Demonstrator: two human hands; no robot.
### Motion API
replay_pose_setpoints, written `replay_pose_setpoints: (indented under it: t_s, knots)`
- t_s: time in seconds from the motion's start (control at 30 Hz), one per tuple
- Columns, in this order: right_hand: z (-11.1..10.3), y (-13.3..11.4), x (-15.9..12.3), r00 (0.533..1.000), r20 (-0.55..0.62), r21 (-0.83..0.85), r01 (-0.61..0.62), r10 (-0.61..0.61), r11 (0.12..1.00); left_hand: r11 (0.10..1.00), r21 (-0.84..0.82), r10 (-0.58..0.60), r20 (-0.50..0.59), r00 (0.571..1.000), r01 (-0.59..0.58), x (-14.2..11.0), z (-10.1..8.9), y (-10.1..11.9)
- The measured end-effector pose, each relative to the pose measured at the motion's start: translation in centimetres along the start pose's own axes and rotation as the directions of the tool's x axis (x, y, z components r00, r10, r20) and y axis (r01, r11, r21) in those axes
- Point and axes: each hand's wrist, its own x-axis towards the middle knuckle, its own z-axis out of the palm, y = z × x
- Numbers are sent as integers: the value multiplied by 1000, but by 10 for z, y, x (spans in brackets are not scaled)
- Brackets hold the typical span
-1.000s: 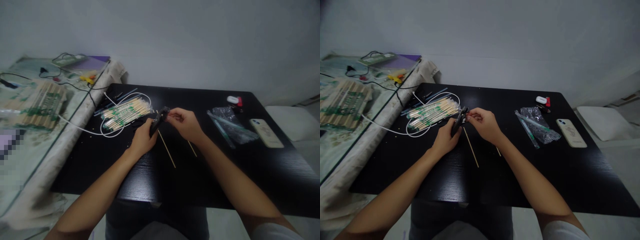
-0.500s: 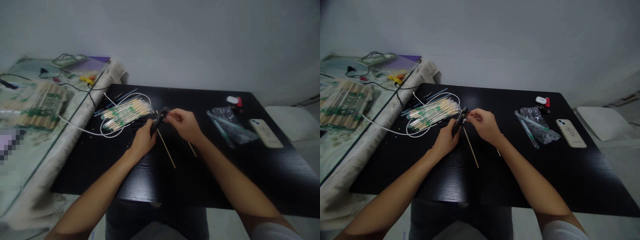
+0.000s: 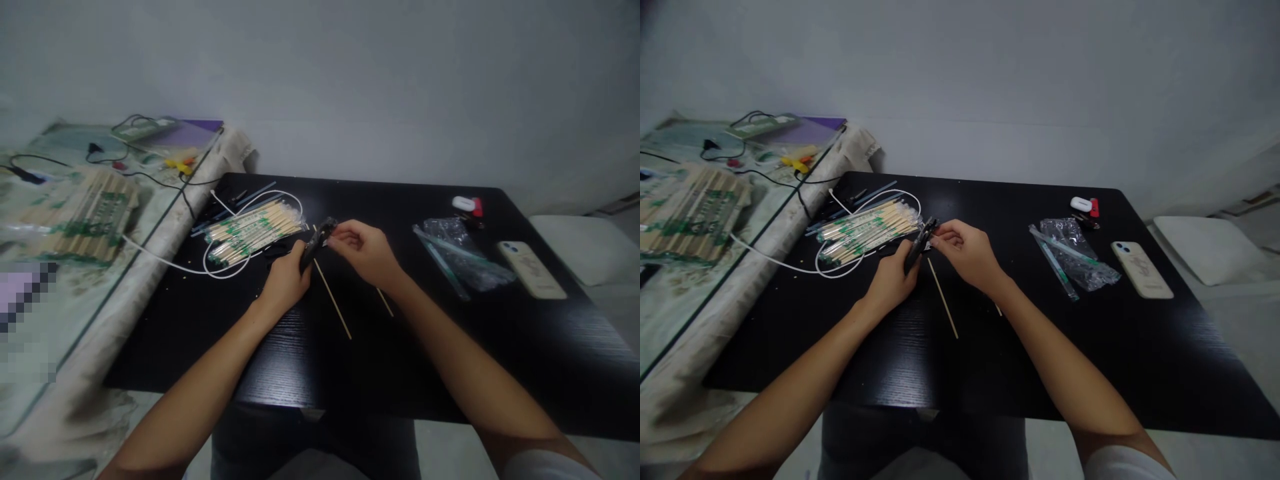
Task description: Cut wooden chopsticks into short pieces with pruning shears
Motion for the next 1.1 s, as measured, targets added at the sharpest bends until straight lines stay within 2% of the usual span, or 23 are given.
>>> replay_pose_setpoints:
  t_s: [0.17,0.37,0.63,0.9,1.1]
  knots:
    - [1,3,-2,996,-58,-155,64,-73,986,998,-51,31,-21,999,-32,1,1,-3]
    - [2,7,-4,996,-29,-99,84,-87,991,995,-75,63,-34,997,-66,0,0,-3]
    - [-3,-4,-3,996,48,-83,84,-80,993,985,-119,118,-31,992,-121,0,-6,-2]
    - [-7,-14,-4,987,129,-215,121,-95,969,981,-138,135,-35,990,-139,1,-8,-3]
    - [-7,-11,-5,987,111,-247,140,-116,959,987,-116,113,-23,993,-115,1,-7,-4]
